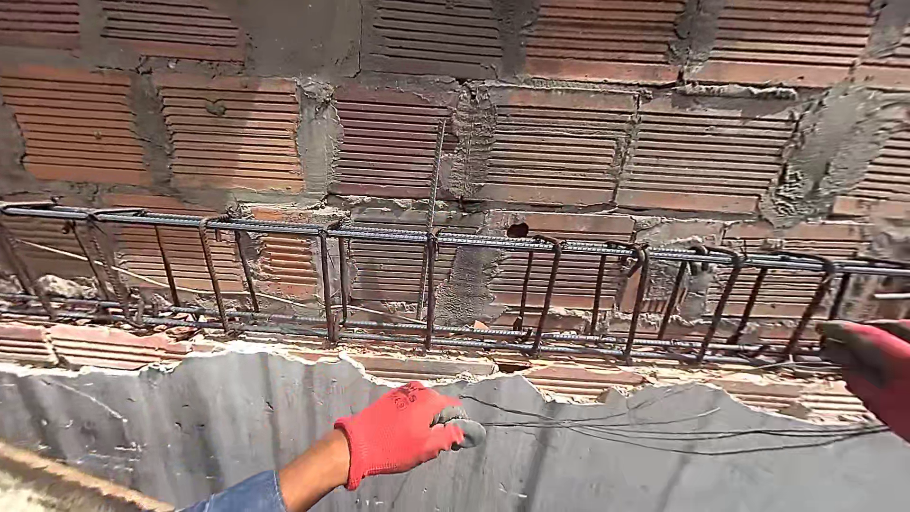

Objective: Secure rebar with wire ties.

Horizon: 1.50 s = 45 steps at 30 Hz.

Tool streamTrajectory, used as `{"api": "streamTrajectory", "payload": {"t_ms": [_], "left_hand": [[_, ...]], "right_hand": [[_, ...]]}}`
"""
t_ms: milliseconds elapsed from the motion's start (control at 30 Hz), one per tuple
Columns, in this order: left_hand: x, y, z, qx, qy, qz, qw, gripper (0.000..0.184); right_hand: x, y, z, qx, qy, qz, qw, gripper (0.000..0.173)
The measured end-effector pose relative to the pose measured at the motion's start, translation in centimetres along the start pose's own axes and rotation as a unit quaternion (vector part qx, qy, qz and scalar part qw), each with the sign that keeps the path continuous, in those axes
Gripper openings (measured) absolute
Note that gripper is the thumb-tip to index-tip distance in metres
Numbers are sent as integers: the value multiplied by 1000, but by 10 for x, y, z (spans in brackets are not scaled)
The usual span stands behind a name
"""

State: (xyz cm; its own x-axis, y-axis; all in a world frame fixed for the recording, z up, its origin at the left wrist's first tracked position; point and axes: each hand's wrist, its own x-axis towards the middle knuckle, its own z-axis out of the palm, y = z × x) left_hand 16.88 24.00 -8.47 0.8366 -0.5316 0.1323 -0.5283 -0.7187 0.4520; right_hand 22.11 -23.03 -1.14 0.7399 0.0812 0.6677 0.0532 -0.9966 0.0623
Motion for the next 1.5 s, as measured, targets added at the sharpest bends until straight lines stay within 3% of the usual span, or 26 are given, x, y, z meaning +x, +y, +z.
{"api": "streamTrajectory", "payload": {"t_ms": [67, 133, 267, 400, 500, 567, 700, 800, 900, 1033, 1133, 1233, 1333, 1500], "left_hand": [[12, 3, -2, -22, 44, 15, 999, 32], [18, 12, -12, -41, 95, 1, 995, 33], [34, -8, -33, -34, 167, -63, 983, 30], [74, -77, -57, -56, 172, -112, 977, 33], [80, -87, -85, -79, 248, -204, 944, 44], [99, -111, -101, -51, 264, -249, 930, 40], [150, -161, -110, 43, 254, -207, 944, 33], [176, -171, -109, 59, 250, -187, 948, 46], [188, -186, -105, 77, 260, -170, 947, 52], [192, -189, -104, 84, 289, -177, 937, 51], [192, -176, -101, 116, 346, -210, 907, 50], [190, -169, -105, 189, 385, -238, 871, 62], [185, -171, -111, 296, 352, -226, 859, 59], [178, -177, -130, 381, 222, -209, 873, 38]], "right_hand": [[8, 20, 52, 9, 98, -132, 986, 37], [8, -9, 72, 69, 120, -226, 964, 38], [-7, -81, 75, 343, -1, -278, 897, 37], [28, -90, 97, 349, -48, -247, 903, 31], [62, -72, 110, 336, -87, -190, 918, 31], [79, -67, 117, 323, -95, -154, 929, 30], [98, -123, 121, 308, -112, -108, 939, 30], [114, -173, 127, 286, -112, -86, 948, 27], [128, -197, 138, 299, -110, -98, 943, 29], [137, -226, 157, 319, -152, -86, 932, 29], [142, -248, 169, 273, -147, -45, 950, 28], [155, -274, 178, 242, -151, -47, 957, 28], [179, -297, 191, 281, -166, -124, 937, 30], [201, -329, 192, 234, -200, -150, 940, 27]]}}
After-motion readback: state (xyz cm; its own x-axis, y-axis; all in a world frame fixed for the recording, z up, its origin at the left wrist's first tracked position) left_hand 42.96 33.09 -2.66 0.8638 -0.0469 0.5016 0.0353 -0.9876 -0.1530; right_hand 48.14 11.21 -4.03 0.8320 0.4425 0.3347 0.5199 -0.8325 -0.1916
